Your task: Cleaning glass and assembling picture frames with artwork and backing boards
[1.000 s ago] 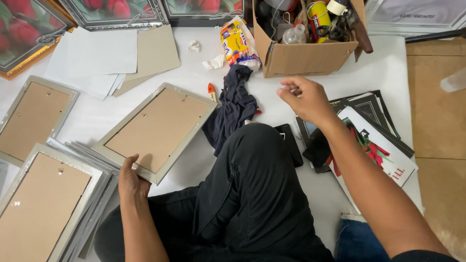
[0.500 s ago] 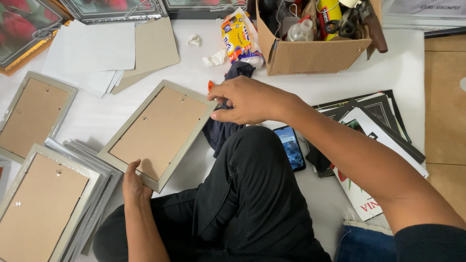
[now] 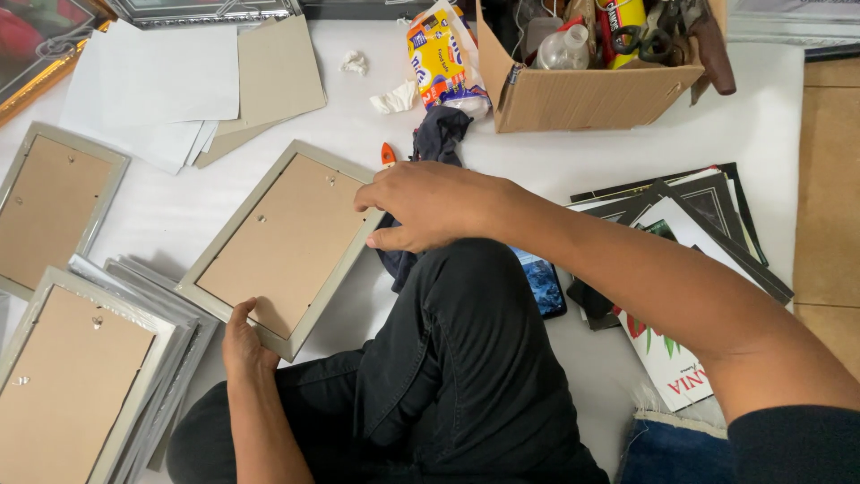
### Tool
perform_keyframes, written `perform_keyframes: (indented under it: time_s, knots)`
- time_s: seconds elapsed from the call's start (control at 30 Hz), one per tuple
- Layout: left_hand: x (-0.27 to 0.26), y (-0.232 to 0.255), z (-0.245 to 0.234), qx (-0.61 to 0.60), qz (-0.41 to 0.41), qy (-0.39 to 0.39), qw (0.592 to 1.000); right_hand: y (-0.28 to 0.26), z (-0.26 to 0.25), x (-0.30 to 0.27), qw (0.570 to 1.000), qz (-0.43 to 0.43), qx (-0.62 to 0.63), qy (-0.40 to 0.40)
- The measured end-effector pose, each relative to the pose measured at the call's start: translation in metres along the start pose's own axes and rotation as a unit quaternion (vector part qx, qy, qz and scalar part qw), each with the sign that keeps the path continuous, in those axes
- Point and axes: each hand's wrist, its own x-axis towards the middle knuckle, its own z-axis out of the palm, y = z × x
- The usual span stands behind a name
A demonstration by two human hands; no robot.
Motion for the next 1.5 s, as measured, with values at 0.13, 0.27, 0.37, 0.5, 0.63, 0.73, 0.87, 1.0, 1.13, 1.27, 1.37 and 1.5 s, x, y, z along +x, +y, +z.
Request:
perform_keyframes:
  time_s: [0.13, 0.27, 0.37, 0.5, 0.63, 0.73, 0.87, 1.0, 1.13, 1.27, 1.37, 1.5]
  knots:
    - [-0.017, 0.022, 0.010, 0.103, 0.058, 0.036, 0.992, 0.001, 0.002, 0.007, 1.000, -0.004, -0.006, -0.013]
    - [-0.033, 0.036, 0.019, 0.209, 0.101, 0.035, 0.972, 0.012, 0.004, 0.021, 0.998, 0.032, 0.017, -0.043]
    - [-0.035, 0.037, 0.029, 0.196, 0.101, 0.047, 0.974, 0.046, 0.011, 0.031, 0.997, 0.067, 0.017, -0.040]
    - [-0.055, 0.045, 0.045, 0.173, 0.043, 0.067, 0.982, 0.095, 0.021, 0.021, 0.988, 0.140, 0.040, -0.060]
    - [-0.033, 0.033, 0.036, 0.187, 0.041, 0.057, 0.980, 0.147, 0.047, 0.000, 0.976, 0.202, 0.030, -0.080]
    - [-0.038, 0.036, 0.044, 0.199, 0.029, 0.072, 0.977, 0.171, 0.073, -0.025, 0.946, 0.278, -0.034, -0.165]
    - [-0.037, 0.036, 0.048, 0.197, 0.036, 0.086, 0.976, 0.201, 0.106, -0.057, 0.913, 0.345, -0.092, -0.198]
    - [-0.040, 0.029, 0.051, 0.203, 0.047, 0.110, 0.972, 0.211, 0.110, -0.082, 0.914, 0.373, -0.044, -0.156]
    - [-0.026, 0.028, 0.055, 0.180, 0.107, 0.141, 0.968, 0.166, 0.057, -0.071, 0.932, 0.358, 0.039, -0.044]
    - [-0.017, 0.047, 0.065, 0.272, 0.126, 0.152, 0.942, 0.087, 0.005, -0.034, 0.942, 0.323, 0.067, 0.061]
    - [-0.009, 0.066, 0.065, 0.330, 0.105, 0.100, 0.933, 0.028, -0.023, 0.007, 0.952, 0.276, 0.091, 0.091]
    - [-0.012, 0.083, 0.065, 0.365, 0.089, 0.048, 0.925, 0.037, -0.016, 0.076, 0.947, 0.285, 0.099, 0.111]
